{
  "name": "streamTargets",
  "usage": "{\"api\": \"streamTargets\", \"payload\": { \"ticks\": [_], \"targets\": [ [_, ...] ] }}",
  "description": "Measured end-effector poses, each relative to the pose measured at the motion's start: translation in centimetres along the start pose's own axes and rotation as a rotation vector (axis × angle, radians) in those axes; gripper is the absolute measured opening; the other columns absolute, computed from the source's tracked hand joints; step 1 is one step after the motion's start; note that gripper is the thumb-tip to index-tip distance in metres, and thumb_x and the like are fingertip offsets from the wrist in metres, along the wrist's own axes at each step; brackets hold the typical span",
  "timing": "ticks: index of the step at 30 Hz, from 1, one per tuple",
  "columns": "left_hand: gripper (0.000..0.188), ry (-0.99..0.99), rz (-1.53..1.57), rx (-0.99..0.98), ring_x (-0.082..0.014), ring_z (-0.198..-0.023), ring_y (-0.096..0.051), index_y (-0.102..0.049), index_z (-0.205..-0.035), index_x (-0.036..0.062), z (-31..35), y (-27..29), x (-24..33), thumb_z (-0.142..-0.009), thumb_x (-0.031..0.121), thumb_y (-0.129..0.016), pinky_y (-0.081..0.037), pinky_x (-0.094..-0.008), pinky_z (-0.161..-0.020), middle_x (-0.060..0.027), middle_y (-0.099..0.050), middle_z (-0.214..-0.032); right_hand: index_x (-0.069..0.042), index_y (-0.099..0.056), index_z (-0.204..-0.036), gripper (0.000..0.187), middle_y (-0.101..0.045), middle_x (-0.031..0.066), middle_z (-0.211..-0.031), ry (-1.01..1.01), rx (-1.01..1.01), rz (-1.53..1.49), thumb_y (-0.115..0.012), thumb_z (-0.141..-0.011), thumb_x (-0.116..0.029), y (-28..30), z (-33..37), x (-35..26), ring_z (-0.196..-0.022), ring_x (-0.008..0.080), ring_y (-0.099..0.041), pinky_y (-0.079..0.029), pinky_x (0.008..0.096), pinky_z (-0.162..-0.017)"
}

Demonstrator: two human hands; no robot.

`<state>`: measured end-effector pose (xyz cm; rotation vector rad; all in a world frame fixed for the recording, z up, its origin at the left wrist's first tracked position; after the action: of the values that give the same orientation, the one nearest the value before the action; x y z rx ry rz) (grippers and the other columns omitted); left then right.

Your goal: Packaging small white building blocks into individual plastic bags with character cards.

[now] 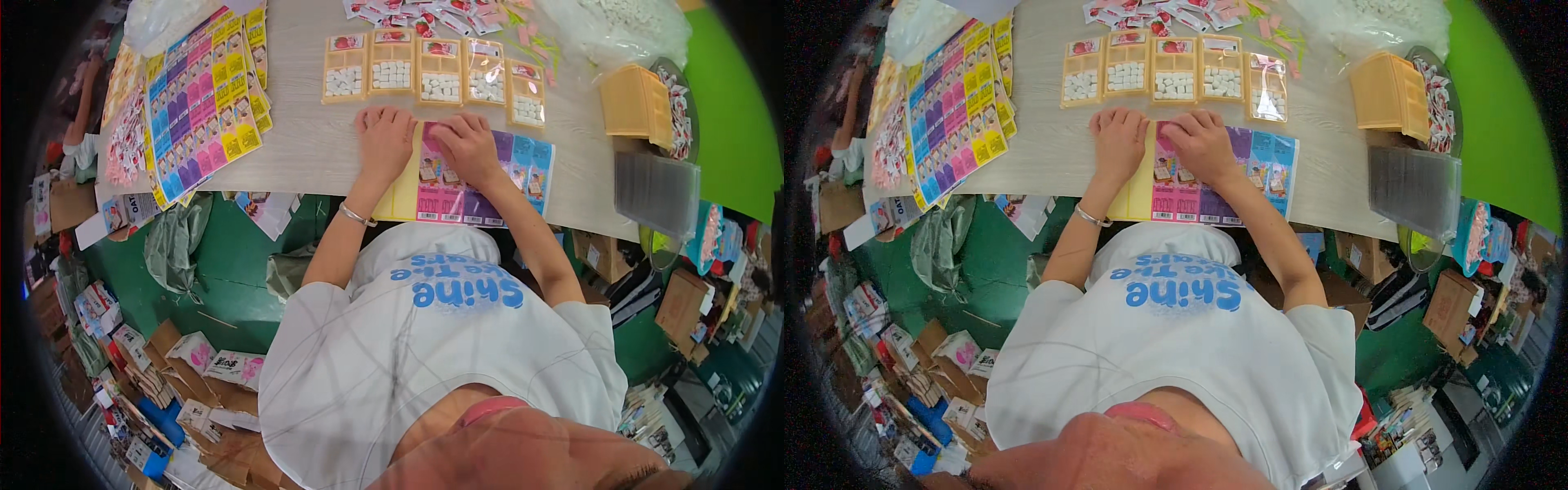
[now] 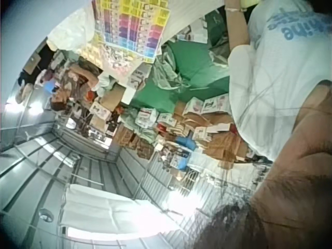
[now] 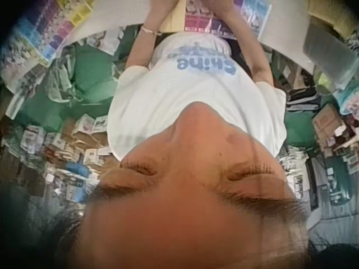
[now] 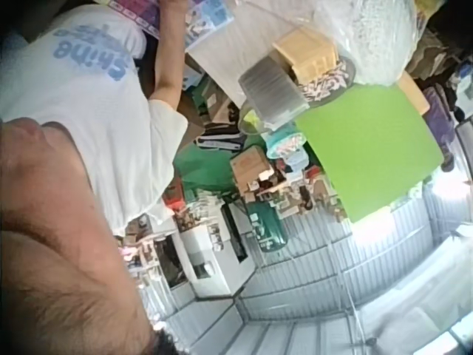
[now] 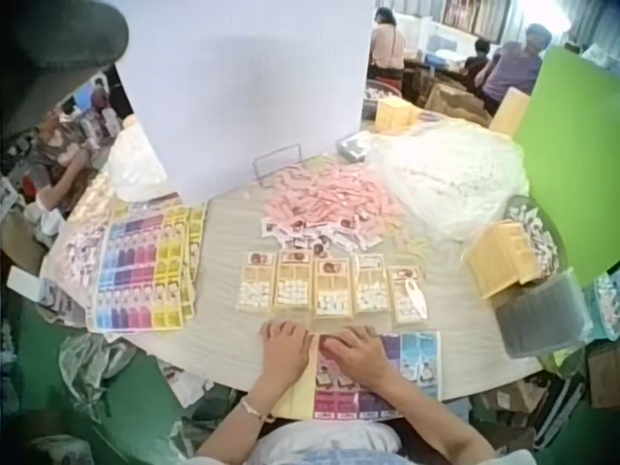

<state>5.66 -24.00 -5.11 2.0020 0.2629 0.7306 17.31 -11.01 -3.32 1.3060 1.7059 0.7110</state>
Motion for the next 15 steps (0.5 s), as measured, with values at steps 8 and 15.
{"api": "streamTargets", "payload": {
  "ticks": [8, 15],
  "targets": [
    [0.010, -0.007, 0.006, -0.004, -0.0277, -0.104, -0.054, -0.063, -0.094, 0.0123, 0.0, -0.1, 0.1, -0.095, 0.022, -0.062, -0.032, -0.0471, -0.097, -0.0047, -0.063, -0.097, -0.016, -0.073, -0.105, 0.029, -0.064, -0.0020, -0.104, 0.026, 0.069, 0.090, -0.073, -0.076, -0.017, -0.3, 0.0, 0.1, -0.102, 0.0188, -0.059, -0.045, 0.0372, -0.092],
    [0.014, -0.011, -0.029, -0.022, -0.0273, -0.103, -0.054, -0.065, -0.095, 0.0126, -0.4, -0.1, 0.8, -0.092, 0.026, -0.066, -0.033, -0.0467, -0.098, -0.0054, -0.064, -0.097, -0.016, -0.072, -0.101, 0.024, -0.063, 0.0001, -0.102, 0.005, 0.024, 0.021, -0.074, -0.077, -0.017, 0.3, -0.5, 1.0, -0.100, 0.0212, -0.059, -0.046, 0.0388, -0.088]
  ]
}}
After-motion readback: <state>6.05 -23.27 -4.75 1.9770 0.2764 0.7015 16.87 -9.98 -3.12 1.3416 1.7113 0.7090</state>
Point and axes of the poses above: each hand's wrist, its own z-axis away from the middle knuckle, its own y-axis out of the back of the hand, x = y × z, the point moved 3 cm from there along -z, towards the middle knuckle
